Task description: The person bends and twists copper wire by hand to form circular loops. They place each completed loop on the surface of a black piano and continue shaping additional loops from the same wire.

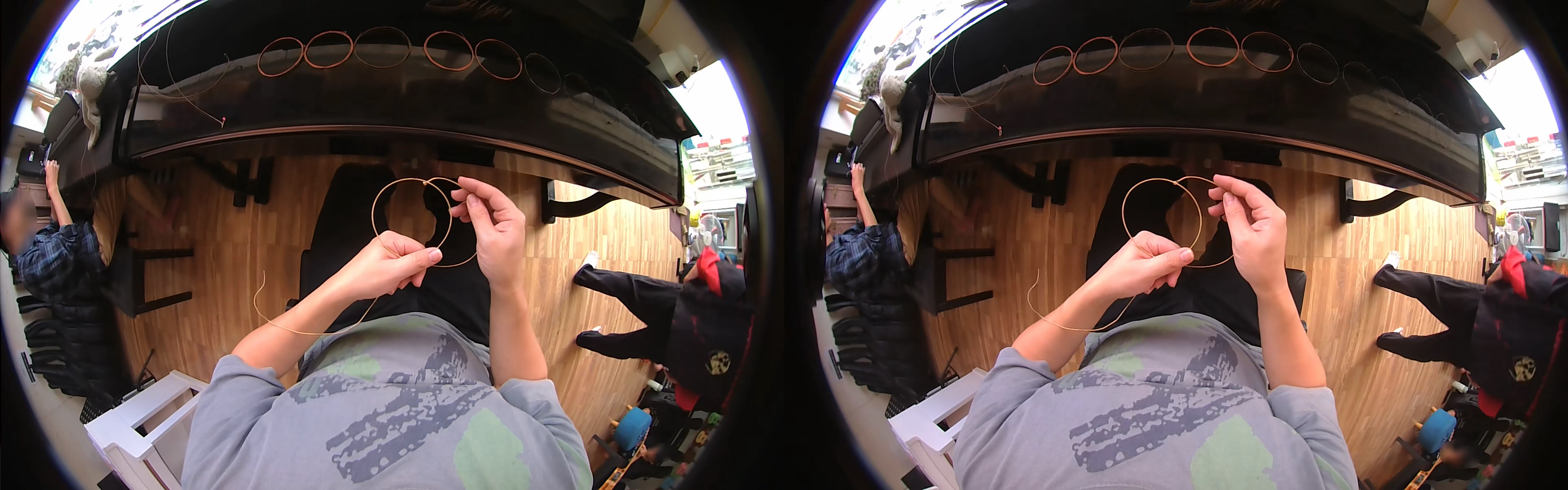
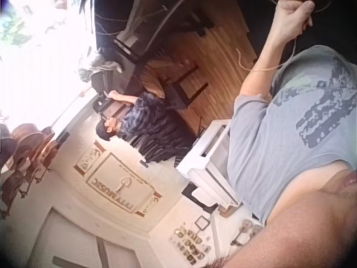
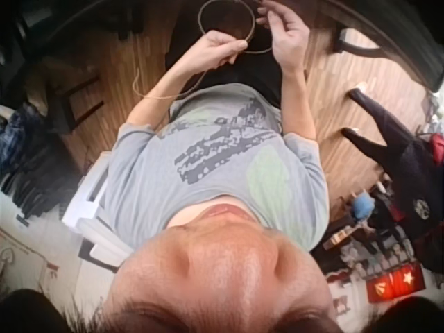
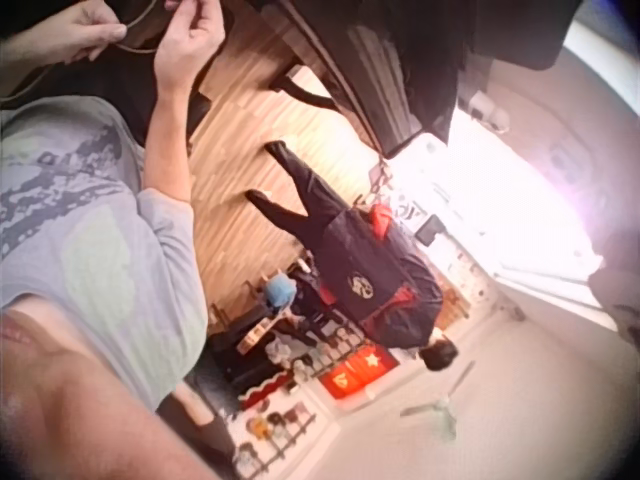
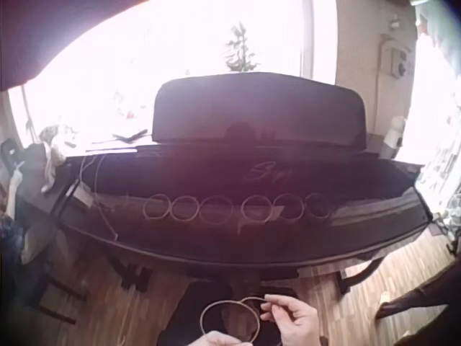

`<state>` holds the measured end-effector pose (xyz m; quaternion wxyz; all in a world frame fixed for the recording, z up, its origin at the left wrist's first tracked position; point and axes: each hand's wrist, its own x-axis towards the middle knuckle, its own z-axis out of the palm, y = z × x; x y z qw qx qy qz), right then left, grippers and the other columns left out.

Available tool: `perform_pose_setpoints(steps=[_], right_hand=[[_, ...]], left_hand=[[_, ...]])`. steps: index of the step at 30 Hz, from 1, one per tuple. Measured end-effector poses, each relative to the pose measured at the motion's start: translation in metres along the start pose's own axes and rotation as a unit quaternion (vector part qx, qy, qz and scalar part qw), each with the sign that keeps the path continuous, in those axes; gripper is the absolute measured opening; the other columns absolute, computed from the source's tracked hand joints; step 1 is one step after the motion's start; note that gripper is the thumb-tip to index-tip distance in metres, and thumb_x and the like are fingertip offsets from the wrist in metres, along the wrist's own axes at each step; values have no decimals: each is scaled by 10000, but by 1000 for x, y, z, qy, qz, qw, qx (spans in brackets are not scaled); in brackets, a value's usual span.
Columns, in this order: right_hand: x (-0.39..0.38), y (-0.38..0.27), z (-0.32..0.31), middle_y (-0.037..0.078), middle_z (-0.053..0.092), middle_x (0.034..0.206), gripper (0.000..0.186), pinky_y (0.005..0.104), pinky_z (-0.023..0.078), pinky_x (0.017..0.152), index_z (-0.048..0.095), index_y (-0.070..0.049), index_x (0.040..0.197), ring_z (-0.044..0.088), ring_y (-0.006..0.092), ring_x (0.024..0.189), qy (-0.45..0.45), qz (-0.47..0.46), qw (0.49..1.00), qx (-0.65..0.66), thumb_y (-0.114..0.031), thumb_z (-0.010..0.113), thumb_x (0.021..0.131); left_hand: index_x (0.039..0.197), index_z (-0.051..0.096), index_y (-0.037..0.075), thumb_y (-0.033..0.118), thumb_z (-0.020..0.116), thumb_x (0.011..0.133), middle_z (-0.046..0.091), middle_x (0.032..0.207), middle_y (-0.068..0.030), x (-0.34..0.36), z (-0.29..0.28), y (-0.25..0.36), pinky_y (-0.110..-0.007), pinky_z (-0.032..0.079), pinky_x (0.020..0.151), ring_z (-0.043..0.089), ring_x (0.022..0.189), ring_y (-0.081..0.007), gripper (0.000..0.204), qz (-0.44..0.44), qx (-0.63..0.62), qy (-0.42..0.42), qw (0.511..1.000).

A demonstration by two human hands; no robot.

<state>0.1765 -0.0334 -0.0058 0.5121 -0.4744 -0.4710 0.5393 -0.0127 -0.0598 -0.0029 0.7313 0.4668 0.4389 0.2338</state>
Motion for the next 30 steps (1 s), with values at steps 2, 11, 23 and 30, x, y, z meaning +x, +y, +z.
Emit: perform_pose_setpoints(steps=[2,11,23,30], right_hand=[[-1,-1,4,55,638,855,261,218,490,677,578,8,1208,587,94,722,1,9,996,93,-68,484,977],[0,4,13,-36,485,678,245,171,365,553,613,-1,1111,424,35,595,-30,40,989,140,-110,424,999],[6,-2,22,37,499,765,349,294,387,655,596,-57,852,454,174,705,-122,-200,951,-202,-228,808,635],[7,13,22,32,456,673,240,295,382,591,525,-59,797,440,171,637,-101,-159,949,-254,-165,738,760]], left_hand=[[575,599,82,362,596,939,475,469,45,2,-1,-1,-180,292,366,402,396,-18,458,-6,15,-4,1000],[577,605,80,371,595,935,475,465,42,8,-4,-10,-185,303,370,412,404,-20,461,-12,9,6,1000],[583,616,85,297,582,901,497,507,29,15,-6,-7,-206,338,410,435,456,-48,383,-70,140,-66,986],[589,598,67,424,582,921,491,510,16,18,-5,-13,-230,342,420,442,452,-70,488,-68,125,-96,985]])
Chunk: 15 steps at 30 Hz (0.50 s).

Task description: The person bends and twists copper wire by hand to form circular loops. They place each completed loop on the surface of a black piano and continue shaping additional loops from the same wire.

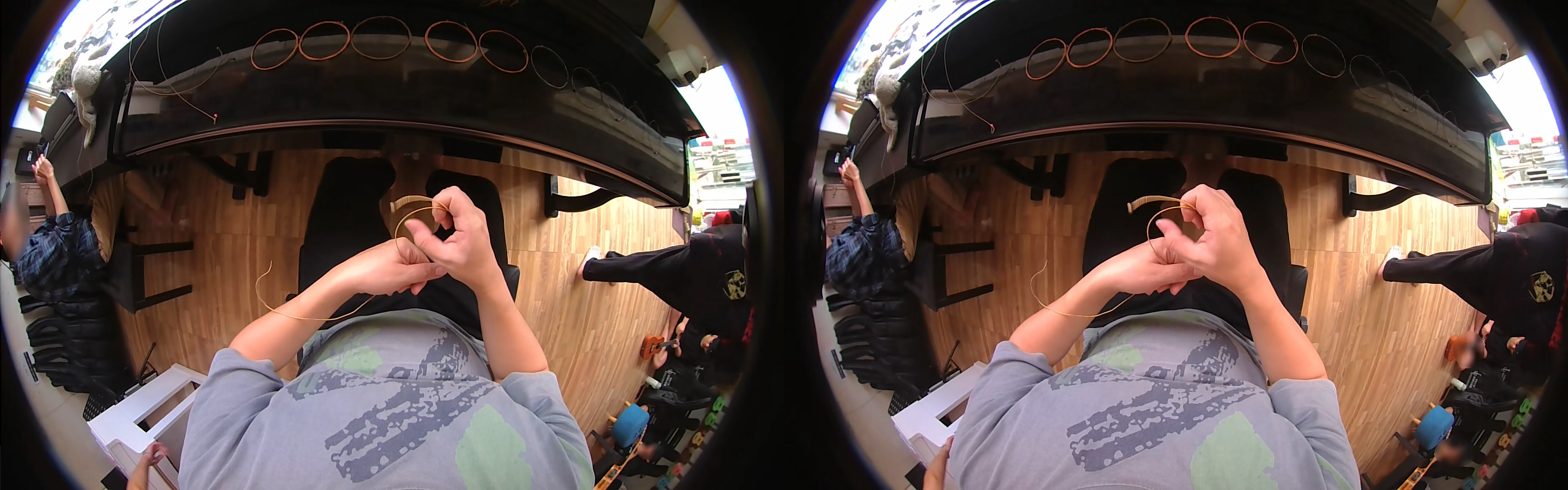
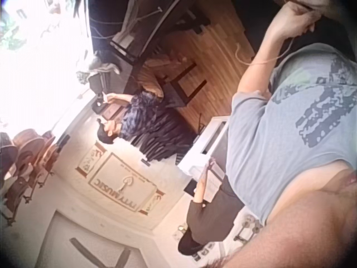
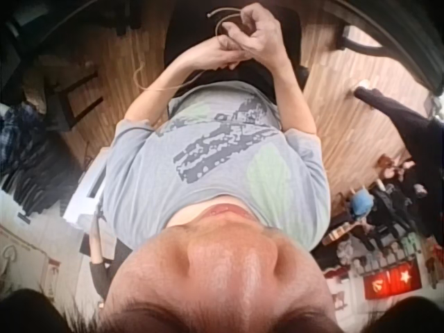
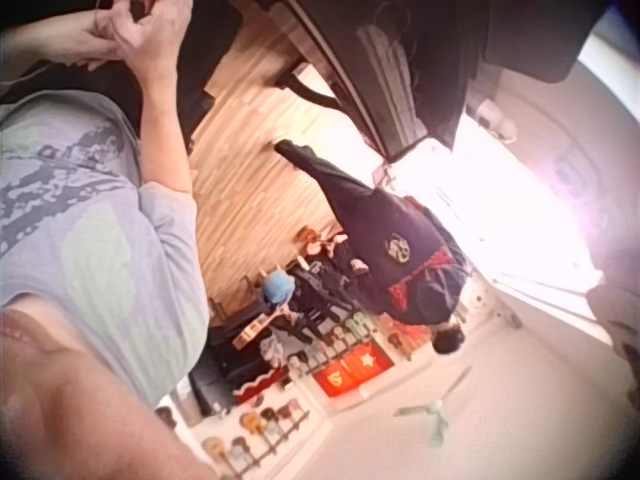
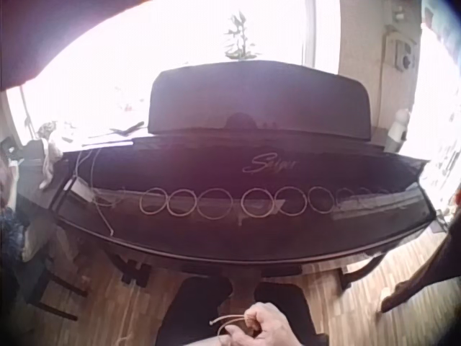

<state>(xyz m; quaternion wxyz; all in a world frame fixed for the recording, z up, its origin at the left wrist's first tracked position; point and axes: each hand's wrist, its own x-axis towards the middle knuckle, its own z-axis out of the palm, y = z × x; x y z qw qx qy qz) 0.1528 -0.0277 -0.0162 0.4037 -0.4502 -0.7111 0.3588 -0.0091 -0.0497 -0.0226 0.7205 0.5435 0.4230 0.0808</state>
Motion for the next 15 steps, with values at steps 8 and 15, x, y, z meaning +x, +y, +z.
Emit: perform_pose_setpoints(steps=[8,15], right_hand=[[5,17,-21,-4,520,633,296,201,400,520,602,-25,896,487,58,553,92,135,930,329,-247,454,1024],[6,34,-37,40,597,865,293,238,467,668,575,-56,889,580,101,781,200,139,907,344,-265,428,1032]], left_hand=[[646,617,59,422,577,931,448,498,51,-4,-11,6,-212,299,401,384,426,-33,463,-11,-4,-2,1000],[981,624,38,337,539,968,425,526,79,-7,-24,11,-179,272,398,356,418,-6,311,80,-112,86,987]])
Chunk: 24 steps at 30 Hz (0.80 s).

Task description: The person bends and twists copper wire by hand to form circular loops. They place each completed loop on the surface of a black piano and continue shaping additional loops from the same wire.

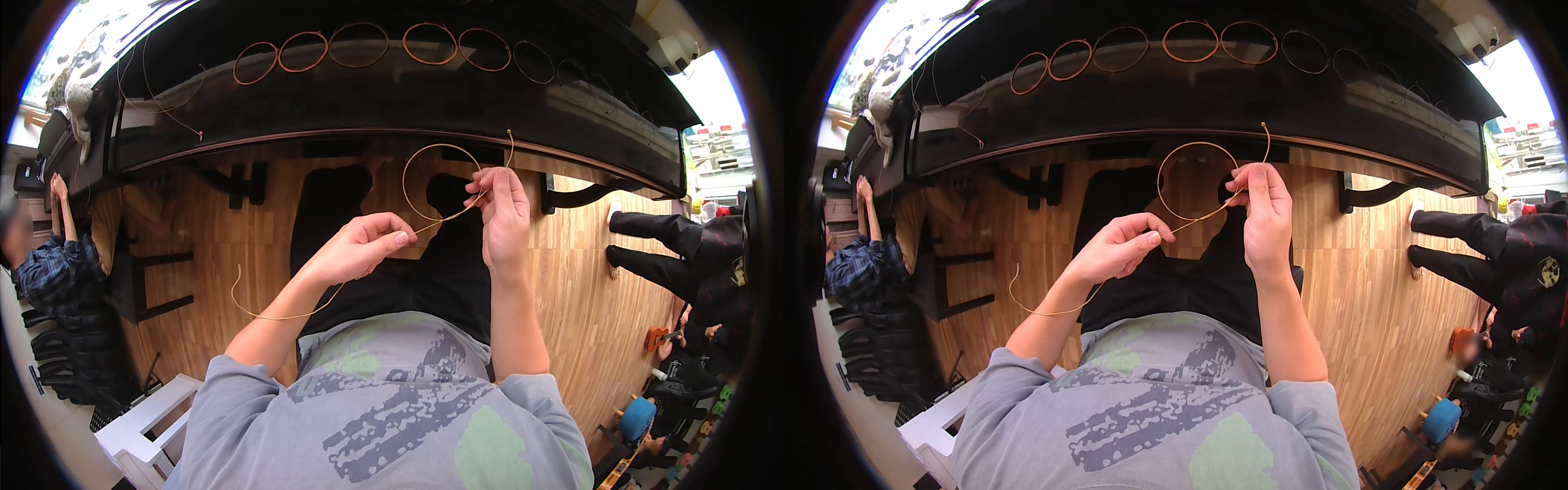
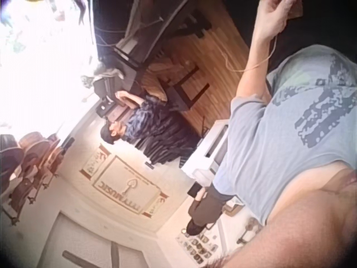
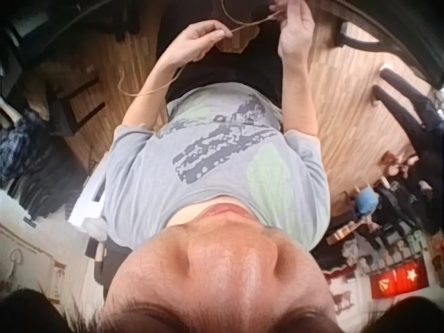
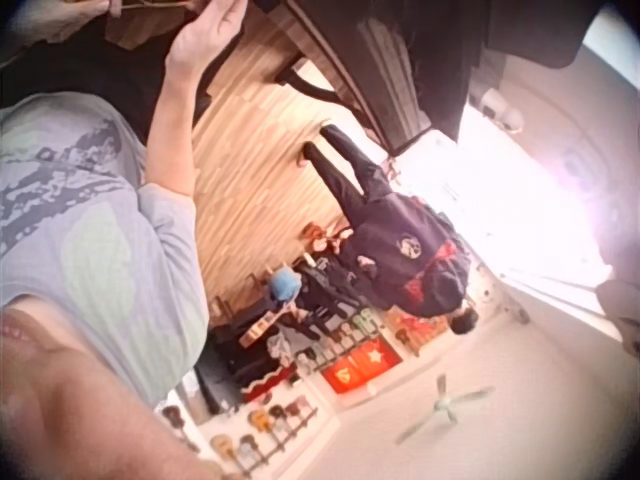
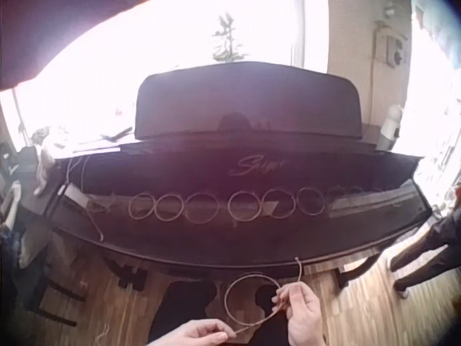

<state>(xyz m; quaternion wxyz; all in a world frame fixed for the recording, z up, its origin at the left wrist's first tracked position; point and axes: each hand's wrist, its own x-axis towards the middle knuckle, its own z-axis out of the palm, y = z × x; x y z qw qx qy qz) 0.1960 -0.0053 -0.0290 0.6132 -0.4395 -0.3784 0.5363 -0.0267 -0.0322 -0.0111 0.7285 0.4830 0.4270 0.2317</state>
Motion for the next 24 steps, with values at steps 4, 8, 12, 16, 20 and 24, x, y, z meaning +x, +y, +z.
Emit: perform_pose_setpoints(steps=[4,8,12,16,20,24], right_hand=[[1,-4,-1,35,584,817,287,245,463,696,562,-53,869,567,106,740,-37,0,997,68,-252,433,1030],[-4,-8,7,36,576,773,284,237,464,654,552,-52,856,558,105,692,-96,30,990,94,-248,440,1028],[-16,-11,24,26,570,725,291,224,454,622,551,-42,864,544,92,652,-156,60,985,38,-265,454,1024],[-16,-18,30,26,591,836,237,315,375,818,627,-50,843,531,156,825,-147,-148,927,-313,-225,532,973],[-12,-20,27,55,573,999,166,372,283,921,678,-92,828,482,222,988,-101,-239,872,-415,-210,598,913],[-6,-18,19,69,560,1041,138,370,312,906,692,-98,873,474,237,1005,-96,-259,856,-437,-209,618,905]], left_hand=[[1082,590,22,420,494,973,490,589,45,5,-9,-12,-186,350,454,444,473,-34,424,45,10,-20,999],[1295,460,15,695,309,922,607,909,-68,13,0,-18,-255,491,670,631,771,-151,791,125,-207,-13,970],[1482,240,58,833,218,822,419,1390,-195,29,-5,-2,-467,413,1005,489,1224,-327,1018,134,-352,-83,923],[1529,146,162,859,280,783,312,1484,-169,43,4,-8,-572,351,1047,402,1297,-400,1029,78,-514,-259,814],[1538,77,227,858,301,778,275,1494,-148,37,23,-11,-616,374,1008,390,1295,-434,1013,57,-543,-291,786],[1534,99,231,743,262,879,300,1480,-182,42,17,-16,-544,461,946,452,1246,-434,848,88,-466,-275,836]])
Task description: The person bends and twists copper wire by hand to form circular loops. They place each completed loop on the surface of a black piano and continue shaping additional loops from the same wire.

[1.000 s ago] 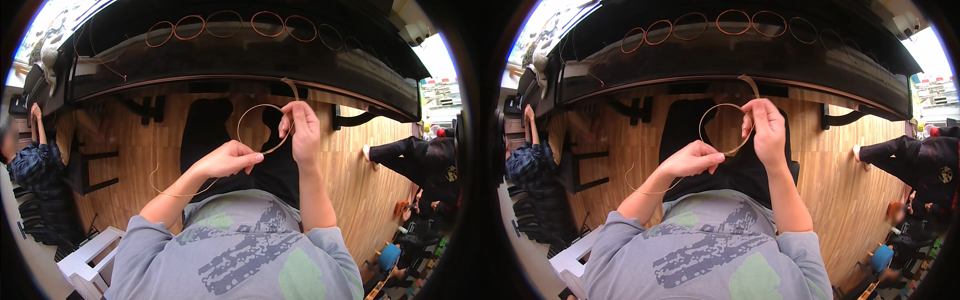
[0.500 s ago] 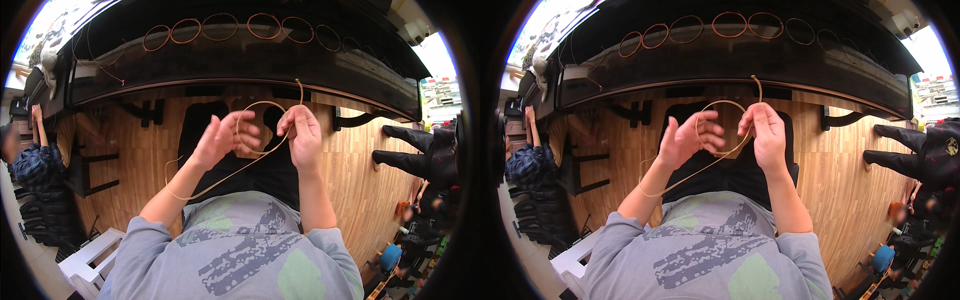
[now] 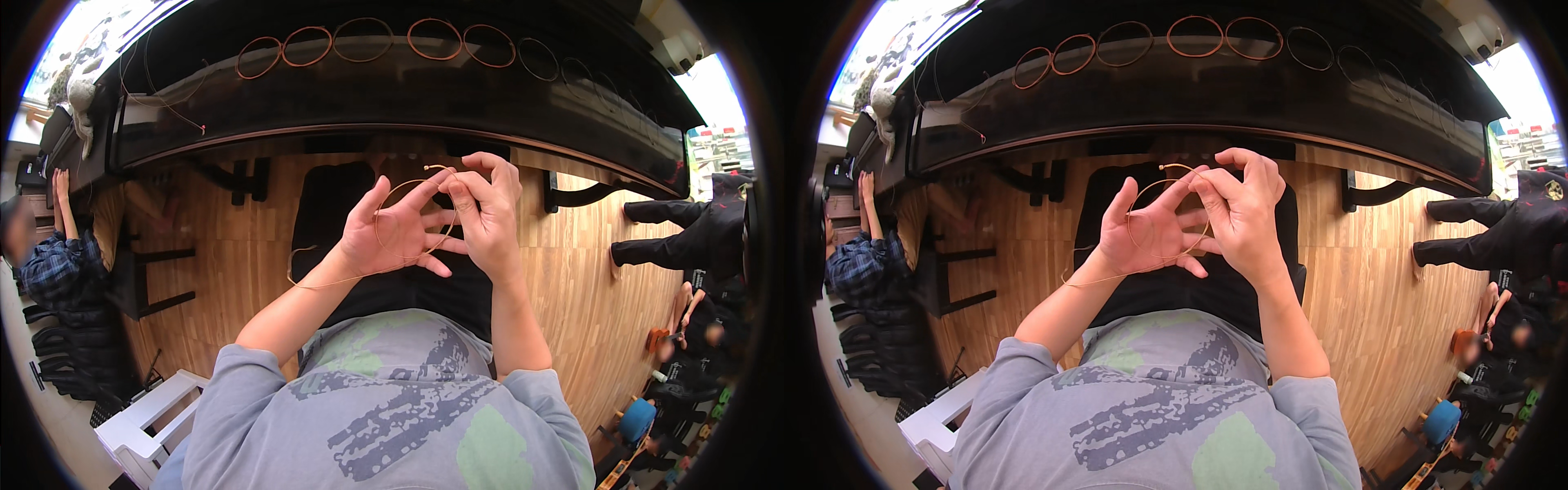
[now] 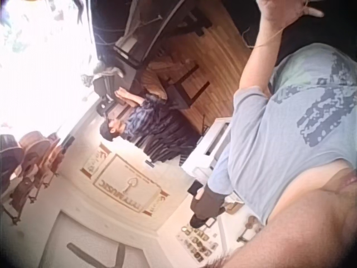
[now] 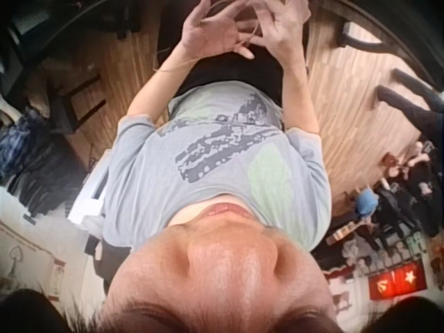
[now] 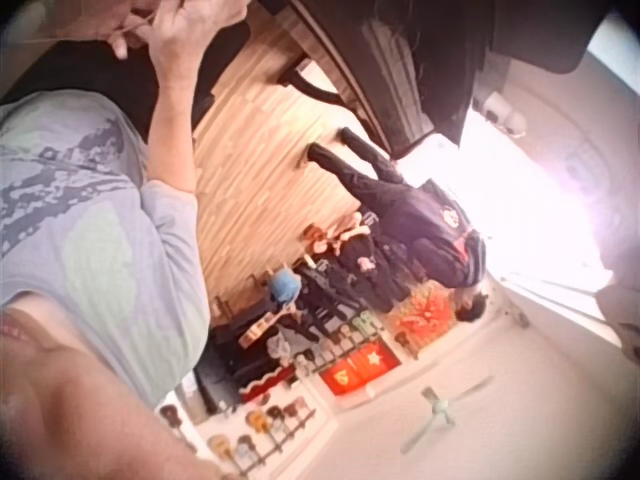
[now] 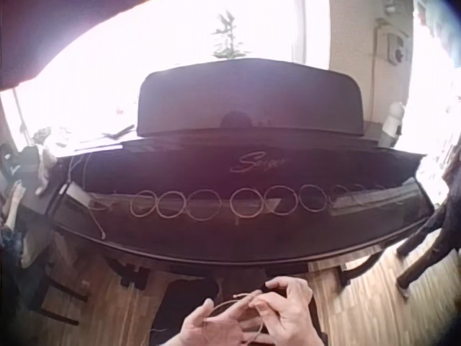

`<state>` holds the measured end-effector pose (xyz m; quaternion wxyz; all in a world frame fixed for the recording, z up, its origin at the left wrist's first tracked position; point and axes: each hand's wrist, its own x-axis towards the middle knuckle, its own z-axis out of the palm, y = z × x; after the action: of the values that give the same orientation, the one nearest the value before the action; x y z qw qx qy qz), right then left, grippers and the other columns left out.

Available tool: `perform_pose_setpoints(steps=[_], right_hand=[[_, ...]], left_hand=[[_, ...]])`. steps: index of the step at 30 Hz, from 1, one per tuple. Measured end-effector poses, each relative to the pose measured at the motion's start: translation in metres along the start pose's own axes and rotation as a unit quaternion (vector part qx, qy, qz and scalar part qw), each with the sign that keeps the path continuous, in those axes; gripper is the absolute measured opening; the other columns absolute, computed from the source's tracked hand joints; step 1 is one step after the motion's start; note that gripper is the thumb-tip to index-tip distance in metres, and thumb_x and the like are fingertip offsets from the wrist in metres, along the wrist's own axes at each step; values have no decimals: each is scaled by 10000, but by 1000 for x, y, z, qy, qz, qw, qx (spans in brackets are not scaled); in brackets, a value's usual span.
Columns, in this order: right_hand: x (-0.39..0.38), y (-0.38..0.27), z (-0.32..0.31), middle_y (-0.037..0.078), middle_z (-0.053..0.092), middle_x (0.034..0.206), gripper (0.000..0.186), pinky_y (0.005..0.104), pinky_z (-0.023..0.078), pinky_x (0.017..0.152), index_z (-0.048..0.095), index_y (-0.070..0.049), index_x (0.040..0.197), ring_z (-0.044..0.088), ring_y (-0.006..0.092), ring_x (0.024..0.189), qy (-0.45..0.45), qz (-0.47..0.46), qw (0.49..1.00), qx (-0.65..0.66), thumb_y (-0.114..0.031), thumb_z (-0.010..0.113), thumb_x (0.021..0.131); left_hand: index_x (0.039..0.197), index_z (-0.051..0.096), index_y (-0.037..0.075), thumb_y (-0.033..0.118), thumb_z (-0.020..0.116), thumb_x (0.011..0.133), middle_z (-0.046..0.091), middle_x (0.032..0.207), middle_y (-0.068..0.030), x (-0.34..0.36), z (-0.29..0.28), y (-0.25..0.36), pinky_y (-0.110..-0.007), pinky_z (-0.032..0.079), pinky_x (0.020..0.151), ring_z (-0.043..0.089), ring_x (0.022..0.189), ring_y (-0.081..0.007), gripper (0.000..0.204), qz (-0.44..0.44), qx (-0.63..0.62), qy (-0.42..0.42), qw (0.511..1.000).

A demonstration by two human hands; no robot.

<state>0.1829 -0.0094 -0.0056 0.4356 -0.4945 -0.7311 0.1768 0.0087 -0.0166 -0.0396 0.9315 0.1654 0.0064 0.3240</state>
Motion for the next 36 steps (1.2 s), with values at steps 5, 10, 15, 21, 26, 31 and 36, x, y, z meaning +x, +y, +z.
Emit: perform_pose_setpoints(steps=[5,10,15,21,26,31,36], right_hand=[[4,3,0,75,578,960,171,355,388,841,670,-55,870,506,242,952,3,57,992,113,-199,597,926],[9,6,1,73,581,831,214,310,437,721,626,-4,852,547,203,785,21,80,979,188,-178,559,957],[12,7,-3,64,578,803,232,269,428,678,613,9,864,544,160,745,29,99,975,198,-181,543,976],[15,8,0,58,588,794,232,261,428,671,620,14,874,544,144,740,26,100,967,234,-182,548,976],[16,3,4,52,587,777,232,248,422,647,627,16,875,538,123,723,12,117,959,256,-182,554,972],[19,4,2,11,554,721,242,229,393,598,638,16,880,487,78,671,-4,162,955,250,-198,568,969],[17,2,1,-39,539,739,260,196,384,572,656,-6,1030,467,35,681,-87,249,933,243,-241,556,977]], left_hand=[[1525,157,212,625,278,937,346,1453,-221,-8,-1,9,-424,521,831,537,1156,-403,728,40,88,9,995],[1405,343,147,597,301,950,411,1393,-263,-11,-3,9,-372,531,769,585,1094,-361,641,80,59,-27,995],[1320,406,131,596,319,961,460,1342,-274,-14,-9,8,-315,551,658,632,1003,-324,594,60,13,-19,998],[1230,448,107,453,430,984,535,1260,-258,-21,-12,8,-302,562,628,654,962,-296,425,26,58,30,998],[1183,467,112,472,373,996,574,1195,-259,-23,-17,2,-310,560,607,662,943,-295,417,-2,102,47,994],[1130,493,104,556,280,993,599,1144,-253,-21,-14,2,-300,552,581,667,920,-286,518,-5,28,31,999],[1100,519,119,575,257,990,599,1147,-250,-23,-15,1,-298,551,584,657,905,-272,537,-12,59,96,994]])
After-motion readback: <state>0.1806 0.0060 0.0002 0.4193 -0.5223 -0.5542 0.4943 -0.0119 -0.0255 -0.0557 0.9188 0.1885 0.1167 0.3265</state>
